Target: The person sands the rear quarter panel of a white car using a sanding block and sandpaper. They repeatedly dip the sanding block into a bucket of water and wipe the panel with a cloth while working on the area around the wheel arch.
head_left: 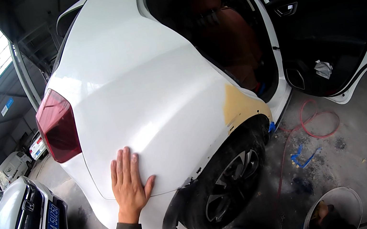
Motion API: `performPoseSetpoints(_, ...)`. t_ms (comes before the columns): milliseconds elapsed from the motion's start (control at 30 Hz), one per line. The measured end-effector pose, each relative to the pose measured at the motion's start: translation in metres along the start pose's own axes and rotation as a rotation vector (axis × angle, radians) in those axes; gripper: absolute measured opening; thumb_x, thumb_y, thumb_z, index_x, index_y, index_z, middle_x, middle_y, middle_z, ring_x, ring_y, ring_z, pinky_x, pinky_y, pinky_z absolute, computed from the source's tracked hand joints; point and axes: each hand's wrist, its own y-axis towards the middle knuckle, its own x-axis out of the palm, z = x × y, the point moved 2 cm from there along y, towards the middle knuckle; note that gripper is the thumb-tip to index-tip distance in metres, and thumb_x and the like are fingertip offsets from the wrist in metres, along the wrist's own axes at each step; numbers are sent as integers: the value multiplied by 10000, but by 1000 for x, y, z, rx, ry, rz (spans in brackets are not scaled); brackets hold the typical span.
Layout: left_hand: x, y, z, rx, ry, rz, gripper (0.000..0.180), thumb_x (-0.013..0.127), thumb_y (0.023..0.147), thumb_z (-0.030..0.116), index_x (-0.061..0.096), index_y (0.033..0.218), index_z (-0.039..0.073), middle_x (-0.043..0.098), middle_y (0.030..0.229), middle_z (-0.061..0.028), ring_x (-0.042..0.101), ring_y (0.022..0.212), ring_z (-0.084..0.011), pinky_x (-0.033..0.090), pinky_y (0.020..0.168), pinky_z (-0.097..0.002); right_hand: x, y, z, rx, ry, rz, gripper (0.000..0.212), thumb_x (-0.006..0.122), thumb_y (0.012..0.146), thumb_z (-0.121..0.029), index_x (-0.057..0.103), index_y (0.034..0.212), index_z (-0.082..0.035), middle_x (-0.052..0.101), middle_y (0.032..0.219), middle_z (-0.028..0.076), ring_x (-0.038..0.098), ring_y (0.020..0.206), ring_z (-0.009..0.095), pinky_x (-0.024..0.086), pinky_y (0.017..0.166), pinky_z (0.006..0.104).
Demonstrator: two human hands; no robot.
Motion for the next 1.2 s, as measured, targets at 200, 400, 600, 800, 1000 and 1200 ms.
performPoseSetpoints(200,3,-3,1,-21,12,10,674,471,953,388,353,1479,-17,324,1563,-216,265,1473,-379,153,1213,-504,27,27,1,4,-116,42,456,417,1040,-413,482,1360,-94,550,1284,124,557,1125,340,486,942,496)
performPoseSetpoints(400,6,-1,4,-26,37,75,633,396,993,377,341,1482,-22,320,1559,-231,263,1473,-383,155,1209,-507,34,59,0,-160,-263,-84,496,376,1072,-387,401,1467,-89,455,1438,125,485,1236,349,448,1009,506)
performPoseSetpoints(600,21,-8,34,-211,69,161,645,331,1027,391,281,1508,-36,264,1584,-230,211,1491,-375,115,1218,-500,87,56,8,32,-207,9,507,598,979,-396,511,1407,-137,532,1380,126,544,1181,325,497,903,502)
performPoseSetpoints(800,37,-17,67,-271,-31,189,698,373,1001,377,229,1510,-78,186,1589,-293,151,1491,-441,96,1213,-532,-18,121,20,-556,-1209,99,391,726,835,-275,664,1161,-68,692,1053,161,664,975,287,527,856,420)
performPoseSetpoints(1000,49,-54,76,-286,-85,-1,755,500,950,338,212,1515,-71,154,1592,-305,132,1490,-464,87,1209,-544,-10,108,57,-536,-2043,-235,560,764,775,-425,669,1231,-115,692,1093,187,648,1049,376,506,931,461)
performPoseSetpoints(1200,44,-59,77,-272,-105,5,754,523,946,337,218,1533,-26,167,1604,-269,137,1499,-431,93,1213,-530,-2,112,45,-487,-2175,-281,586,769,764,-442,664,1243,-120,693,1090,186,642,1060,381,502,934,467)
